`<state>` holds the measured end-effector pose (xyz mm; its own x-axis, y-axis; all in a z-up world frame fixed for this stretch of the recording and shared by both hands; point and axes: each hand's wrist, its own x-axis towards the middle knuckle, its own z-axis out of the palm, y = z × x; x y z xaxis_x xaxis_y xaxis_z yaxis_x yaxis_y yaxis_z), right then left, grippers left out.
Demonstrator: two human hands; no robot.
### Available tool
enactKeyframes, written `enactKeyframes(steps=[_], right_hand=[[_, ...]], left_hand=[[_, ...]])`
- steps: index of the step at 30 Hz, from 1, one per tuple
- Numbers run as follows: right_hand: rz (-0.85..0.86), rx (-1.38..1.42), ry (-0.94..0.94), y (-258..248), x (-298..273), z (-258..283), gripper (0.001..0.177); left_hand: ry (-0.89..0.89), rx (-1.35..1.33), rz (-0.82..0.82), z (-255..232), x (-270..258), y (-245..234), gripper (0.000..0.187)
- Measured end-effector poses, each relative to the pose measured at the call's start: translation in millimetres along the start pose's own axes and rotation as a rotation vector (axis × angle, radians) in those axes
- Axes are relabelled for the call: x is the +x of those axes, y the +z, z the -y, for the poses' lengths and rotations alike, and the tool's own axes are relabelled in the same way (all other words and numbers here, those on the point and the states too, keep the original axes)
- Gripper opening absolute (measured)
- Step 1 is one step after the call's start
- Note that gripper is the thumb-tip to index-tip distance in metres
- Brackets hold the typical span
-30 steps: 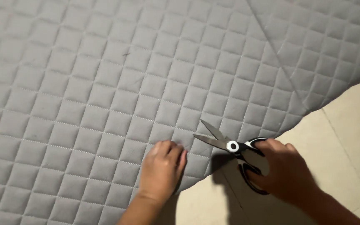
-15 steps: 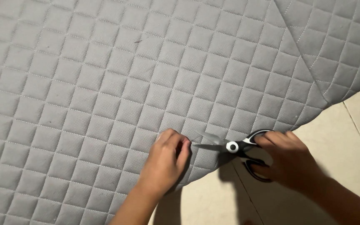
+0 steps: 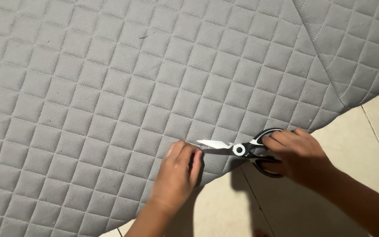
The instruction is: Trim loose threads from a quilted grey mattress on the floor using scissors and discard them in a trash can.
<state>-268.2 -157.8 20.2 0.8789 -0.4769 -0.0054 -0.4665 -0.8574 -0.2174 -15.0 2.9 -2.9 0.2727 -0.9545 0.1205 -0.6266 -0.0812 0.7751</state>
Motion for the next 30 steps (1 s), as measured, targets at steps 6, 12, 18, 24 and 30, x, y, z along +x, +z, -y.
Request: enactKeyframes(steps=[6, 12, 18, 24, 30], right_hand=[[0.047, -0.009, 0.002, 3.8, 6.7, -7.1, 0.056], [0.045, -0.020, -0.019, 7.3, 8.0, -10.0, 0.052], [0.014, -0.053, -0.051, 9.4, 8.2, -10.4, 0.049], [-0.018, -0.082, -0.075, 10.0, 9.7, -10.2, 0.045], [-0.029, -0.012, 0.007, 0.4, 10.7, -7.6, 0.044]], left_hand=[[-0.029, -0.018, -0.008, -1.7, -1.0, 1.4, 0.010], [-0.025, -0.039, -0.034, -2.1, -0.6, 1.0, 0.010], [-0.070, -0.070, -0.016, -1.6, 3.1, -1.2, 0.009], [-0.117, -0.100, 0.014, -3.0, 8.4, -5.5, 0.009], [-0.214, -0.121, -0.154, -3.5, 10.6, -12.4, 0.009]])
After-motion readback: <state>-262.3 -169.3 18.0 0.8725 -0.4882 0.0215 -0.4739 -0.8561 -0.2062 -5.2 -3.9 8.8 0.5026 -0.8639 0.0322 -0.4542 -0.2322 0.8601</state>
